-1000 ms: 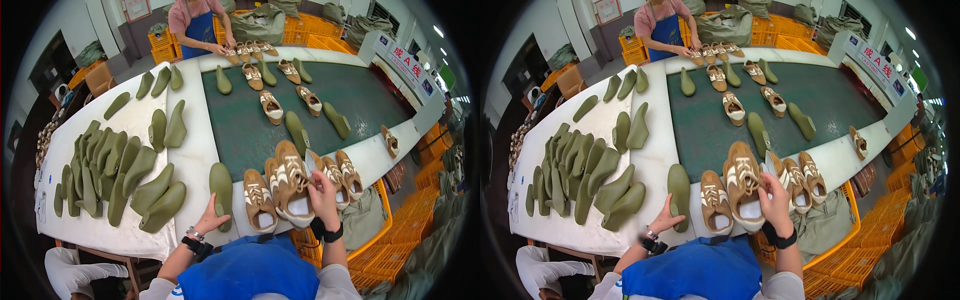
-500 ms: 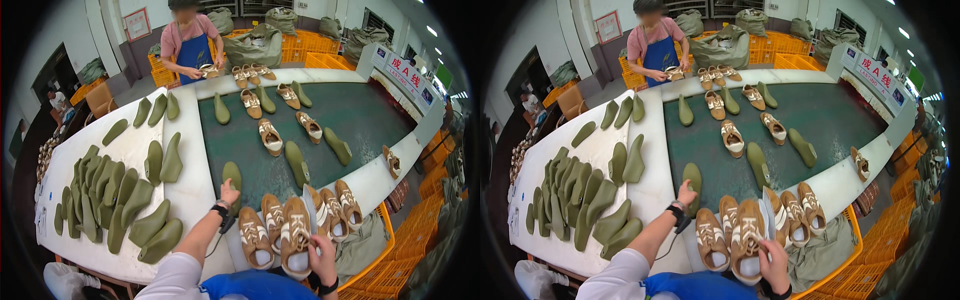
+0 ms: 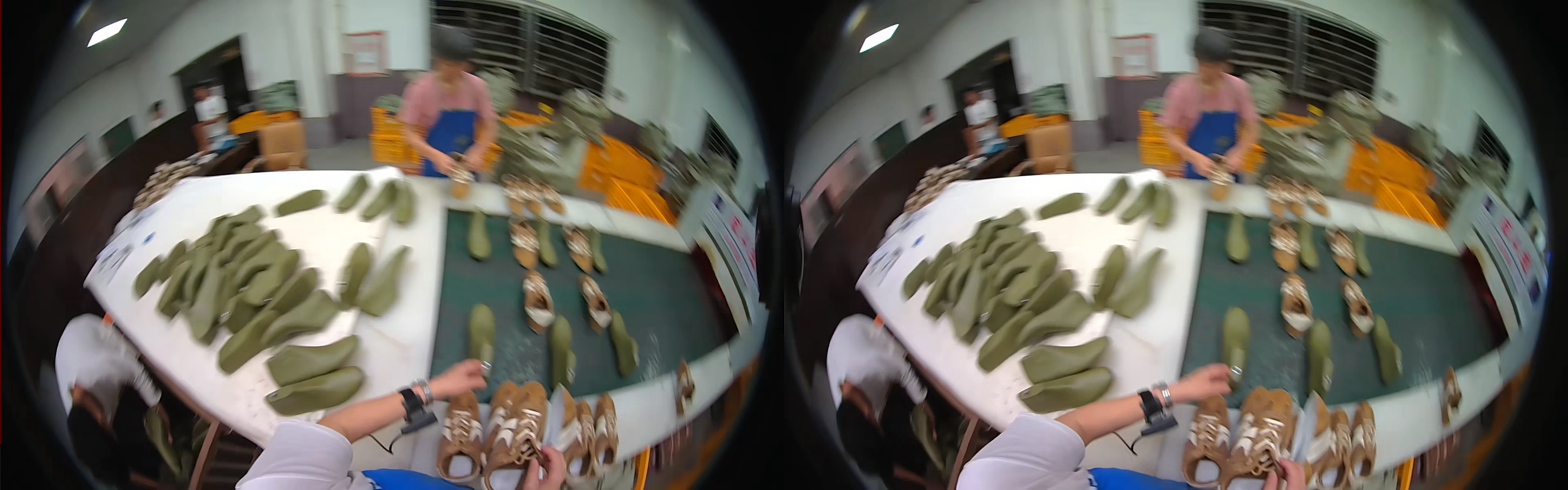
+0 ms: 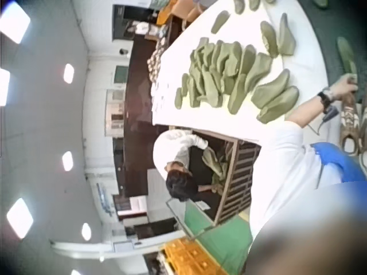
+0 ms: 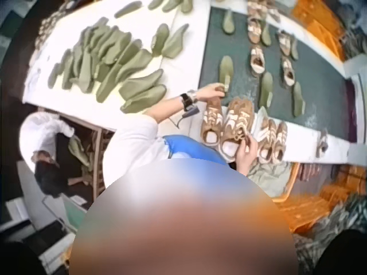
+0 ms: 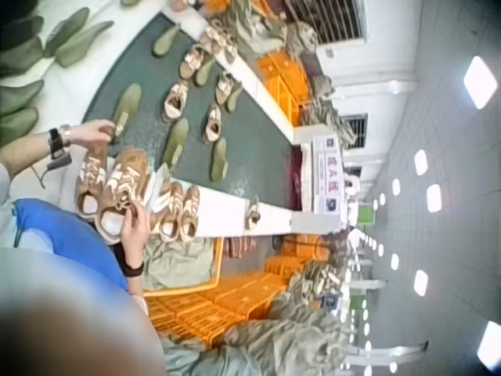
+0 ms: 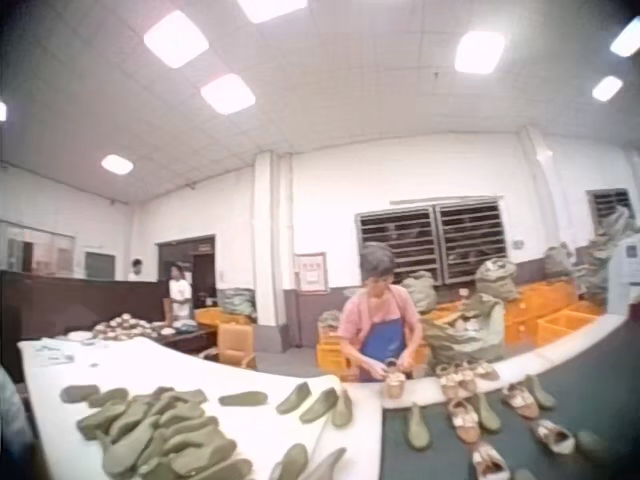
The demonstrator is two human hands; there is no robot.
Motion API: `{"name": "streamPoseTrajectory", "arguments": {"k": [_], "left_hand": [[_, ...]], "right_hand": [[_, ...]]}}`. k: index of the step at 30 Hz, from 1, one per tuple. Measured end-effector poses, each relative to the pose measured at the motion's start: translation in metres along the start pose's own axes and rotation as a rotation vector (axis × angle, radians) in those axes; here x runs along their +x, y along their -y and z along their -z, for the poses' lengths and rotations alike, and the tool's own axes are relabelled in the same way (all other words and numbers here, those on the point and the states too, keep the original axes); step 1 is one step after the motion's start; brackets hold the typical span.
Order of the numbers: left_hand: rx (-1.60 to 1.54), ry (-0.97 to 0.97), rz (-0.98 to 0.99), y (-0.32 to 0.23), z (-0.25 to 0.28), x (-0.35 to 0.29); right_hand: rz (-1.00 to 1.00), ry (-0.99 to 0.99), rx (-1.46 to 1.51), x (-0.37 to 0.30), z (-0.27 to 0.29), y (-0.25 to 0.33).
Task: The person inserts green shoe lasts into brown slip-on shoes on a conveyor belt, ties the laces, and places the shoes back on the belt. They repeat this process for multiple pairs while other workers handle materials nearby.
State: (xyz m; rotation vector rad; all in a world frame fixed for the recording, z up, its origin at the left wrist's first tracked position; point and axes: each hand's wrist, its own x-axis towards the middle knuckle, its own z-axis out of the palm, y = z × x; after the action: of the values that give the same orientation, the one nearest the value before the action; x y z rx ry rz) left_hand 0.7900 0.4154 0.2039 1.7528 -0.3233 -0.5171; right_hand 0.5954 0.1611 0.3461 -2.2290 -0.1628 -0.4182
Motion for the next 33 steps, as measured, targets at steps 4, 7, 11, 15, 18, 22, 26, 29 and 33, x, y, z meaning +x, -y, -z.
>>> {"name": "streamPoseTrajectory", "arguments": {"k": [4, 7, 11, 15, 18, 22, 26, 29, 33], "left_hand": [[-0.347, 0.291, 0.030, -0.024, -0.041, -0.103], [-0.709, 0.381, -0.024, -0.026, -0.055, -0.143], [-1.157, 0.133, 0.133, -0.032, -0.052, -0.179], [-1.140, -0.133, -0.032, -0.051, -0.036, -0.209], [-1.082, -0.472, -0.067, -0.060, -0.030, -0.222], [-1.109, -0.470, -0.046, -0.060, -0.037, -0.227], [-0.979, -0.377, 0.110, -0.040, -0.042, -0.232], [-0.426, -0.587, 0.133, -0.007, -0.020, -0.250], [0.830, -1.169, 0.161, 0.048, 0.044, -0.309]], "right_hand": [[0.094, 0.006, 0.152, 0.020, -0.035, 0.006], [0.067, 0.113, 0.455, 0.028, -0.068, 0.017], [-0.102, 0.262, 0.693, 0.019, -0.099, 0.046], [0.033, 0.275, 0.702, 0.025, -0.109, 0.068], [0.221, 0.478, 0.544, 0.026, -0.098, 0.066], [0.179, 0.848, 0.487, 0.011, -0.097, 0.055], [0.062, 0.905, 0.460, 0.005, -0.103, 0.044], [-0.140, 0.782, 0.687, 0.013, -0.083, 0.030], [-0.255, 0.588, 0.769, 0.019, -0.053, 0.011]]}}
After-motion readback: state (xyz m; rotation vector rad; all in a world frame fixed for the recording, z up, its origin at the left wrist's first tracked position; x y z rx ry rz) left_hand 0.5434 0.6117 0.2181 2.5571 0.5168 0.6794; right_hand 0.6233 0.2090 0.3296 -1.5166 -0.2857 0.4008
